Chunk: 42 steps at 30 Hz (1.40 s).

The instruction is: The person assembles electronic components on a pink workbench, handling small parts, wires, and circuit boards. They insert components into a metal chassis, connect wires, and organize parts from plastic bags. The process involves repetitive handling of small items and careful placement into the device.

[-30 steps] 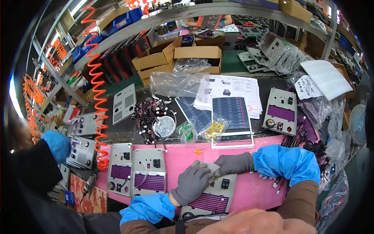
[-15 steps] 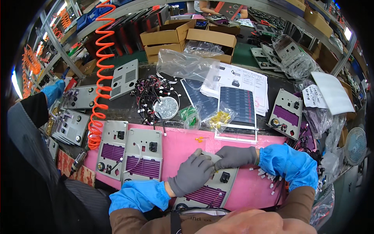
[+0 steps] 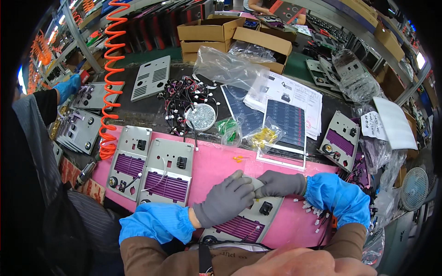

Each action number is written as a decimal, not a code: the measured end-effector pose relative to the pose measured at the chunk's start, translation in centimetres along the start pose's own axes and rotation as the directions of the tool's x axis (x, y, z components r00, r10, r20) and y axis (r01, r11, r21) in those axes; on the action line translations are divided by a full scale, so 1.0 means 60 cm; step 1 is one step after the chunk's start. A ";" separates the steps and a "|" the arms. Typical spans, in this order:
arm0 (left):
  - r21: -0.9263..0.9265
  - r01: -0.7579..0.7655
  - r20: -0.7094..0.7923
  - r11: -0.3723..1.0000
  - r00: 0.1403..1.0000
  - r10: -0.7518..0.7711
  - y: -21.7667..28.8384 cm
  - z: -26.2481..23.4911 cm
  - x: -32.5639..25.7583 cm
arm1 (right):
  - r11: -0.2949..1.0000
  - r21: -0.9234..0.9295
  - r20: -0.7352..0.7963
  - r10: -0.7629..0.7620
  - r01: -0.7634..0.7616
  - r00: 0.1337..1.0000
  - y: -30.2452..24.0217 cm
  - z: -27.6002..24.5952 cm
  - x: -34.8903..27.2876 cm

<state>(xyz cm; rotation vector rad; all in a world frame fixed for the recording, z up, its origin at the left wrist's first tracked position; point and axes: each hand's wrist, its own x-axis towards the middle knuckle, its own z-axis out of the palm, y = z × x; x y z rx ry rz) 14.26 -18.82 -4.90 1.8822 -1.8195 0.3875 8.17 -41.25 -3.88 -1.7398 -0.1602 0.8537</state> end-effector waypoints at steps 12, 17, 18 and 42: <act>-0.070 0.075 -0.036 0.995 0.996 -0.077 -0.005 0.015 -0.010 | 0.990 0.138 0.006 -0.010 0.009 1.000 0.013 0.002 0.007; -0.088 0.018 -0.041 0.996 0.999 -0.021 -0.012 0.011 -0.007 | 0.985 0.145 -0.013 -0.090 0.091 0.996 0.027 0.005 0.009; -0.104 0.025 -0.039 0.994 0.999 -0.030 -0.013 0.011 -0.007 | 0.988 0.113 -0.007 -0.107 0.107 0.994 0.022 0.003 0.009; -0.028 -0.014 0.047 0.999 0.999 0.015 -0.008 0.015 -0.009 | 0.989 0.040 -0.703 0.129 -0.143 0.700 -0.017 0.045 -0.068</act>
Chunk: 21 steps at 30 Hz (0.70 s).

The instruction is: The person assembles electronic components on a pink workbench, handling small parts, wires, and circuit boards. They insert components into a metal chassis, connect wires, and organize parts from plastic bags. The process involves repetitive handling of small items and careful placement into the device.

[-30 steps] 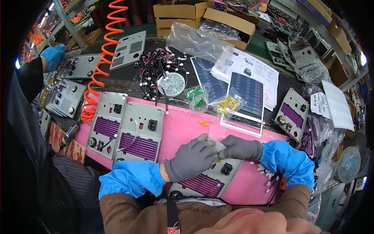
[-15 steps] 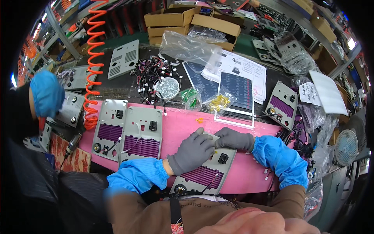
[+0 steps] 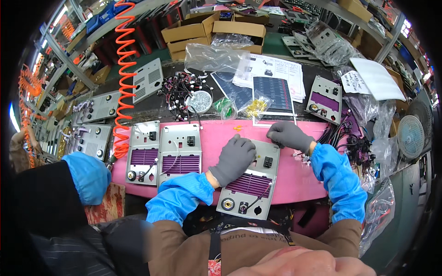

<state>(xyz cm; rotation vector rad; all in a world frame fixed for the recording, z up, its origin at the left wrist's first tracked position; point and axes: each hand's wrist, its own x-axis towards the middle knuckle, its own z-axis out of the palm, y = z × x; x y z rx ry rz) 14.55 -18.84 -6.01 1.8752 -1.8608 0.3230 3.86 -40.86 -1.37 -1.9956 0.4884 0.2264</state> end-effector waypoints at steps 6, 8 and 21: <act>0.038 -0.031 -0.016 0.999 0.999 0.031 0.005 0.004 0.004 | 0.997 0.061 -0.254 -0.027 0.044 0.967 0.014 0.034 -0.006; 0.050 -0.044 -0.007 0.998 0.999 0.045 0.008 0.000 0.009 | 0.991 0.117 -0.259 -0.036 0.068 0.965 0.033 0.042 0.017; 0.034 -0.065 -0.005 0.997 0.998 0.065 -0.005 -0.009 0.019 | 0.984 0.099 -0.327 -0.108 0.147 0.939 0.053 0.068 0.051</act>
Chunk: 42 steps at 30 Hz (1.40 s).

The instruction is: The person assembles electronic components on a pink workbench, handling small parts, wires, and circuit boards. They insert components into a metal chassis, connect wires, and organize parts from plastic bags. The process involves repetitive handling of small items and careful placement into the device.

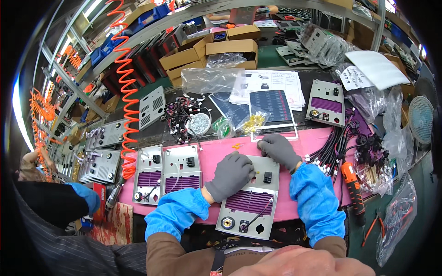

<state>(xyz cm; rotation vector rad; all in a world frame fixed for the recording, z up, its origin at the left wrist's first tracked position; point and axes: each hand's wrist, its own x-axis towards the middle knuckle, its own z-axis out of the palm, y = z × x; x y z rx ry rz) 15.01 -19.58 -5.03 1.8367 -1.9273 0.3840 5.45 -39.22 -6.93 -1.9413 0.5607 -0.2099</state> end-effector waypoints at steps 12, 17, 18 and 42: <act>0.022 0.032 0.034 0.999 0.999 -0.033 -0.001 0.010 0.015 | 0.997 0.061 -0.093 -0.032 0.038 0.995 0.013 -0.002 0.002; -0.111 0.045 0.013 0.993 0.999 -0.043 -0.001 0.003 0.024 | 0.997 0.068 -0.095 -0.034 0.040 0.995 0.004 -0.007 -0.002; -0.122 0.046 0.016 0.991 0.999 -0.044 -0.001 0.003 0.022 | 0.997 0.070 -0.095 -0.031 0.037 0.995 0.005 -0.007 -0.006; -0.164 0.072 0.046 0.984 0.997 -0.065 -0.002 0.001 0.026 | 0.994 0.009 -0.124 -0.103 0.105 0.987 0.019 -0.004 0.000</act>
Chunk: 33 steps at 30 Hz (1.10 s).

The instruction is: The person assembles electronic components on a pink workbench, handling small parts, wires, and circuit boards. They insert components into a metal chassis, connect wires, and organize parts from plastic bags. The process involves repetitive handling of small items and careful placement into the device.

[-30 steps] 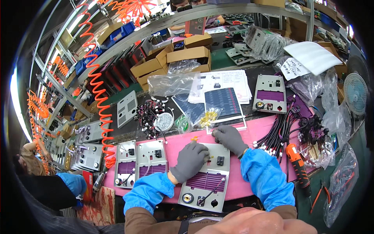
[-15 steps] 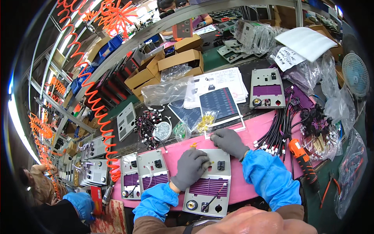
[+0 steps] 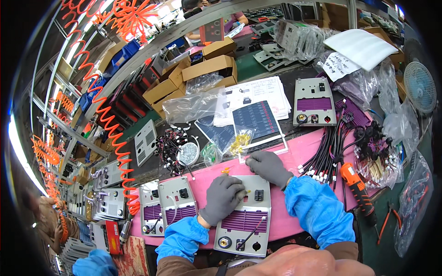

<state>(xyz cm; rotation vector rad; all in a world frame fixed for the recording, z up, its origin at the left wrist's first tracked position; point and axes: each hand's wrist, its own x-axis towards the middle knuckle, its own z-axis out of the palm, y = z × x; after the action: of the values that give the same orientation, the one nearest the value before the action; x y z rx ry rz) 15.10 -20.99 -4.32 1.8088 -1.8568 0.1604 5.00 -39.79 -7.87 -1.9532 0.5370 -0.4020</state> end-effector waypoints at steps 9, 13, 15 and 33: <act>-0.006 -0.002 -0.004 1.000 1.000 0.002 0.000 -0.001 0.001 | 0.999 0.006 0.022 0.037 -0.037 0.999 -0.004 -0.001 0.001; -0.011 -0.008 -0.006 1.000 1.000 0.008 -0.001 -0.001 0.001 | 0.999 0.006 0.028 0.045 -0.046 0.999 -0.008 -0.003 0.000; -0.012 -0.012 -0.008 1.000 1.000 0.011 -0.001 0.000 0.001 | 0.999 0.000 0.025 0.037 -0.037 0.999 -0.008 -0.003 0.000; -0.009 -0.013 -0.006 1.000 1.000 0.013 0.000 -0.001 0.001 | 0.999 0.001 0.035 0.035 -0.035 0.999 -0.011 -0.006 -0.002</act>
<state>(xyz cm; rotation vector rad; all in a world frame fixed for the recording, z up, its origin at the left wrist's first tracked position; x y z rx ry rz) 15.13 -21.02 -4.26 1.7881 -1.8631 0.1612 4.84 -39.74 -7.15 -1.9436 0.5473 -0.3458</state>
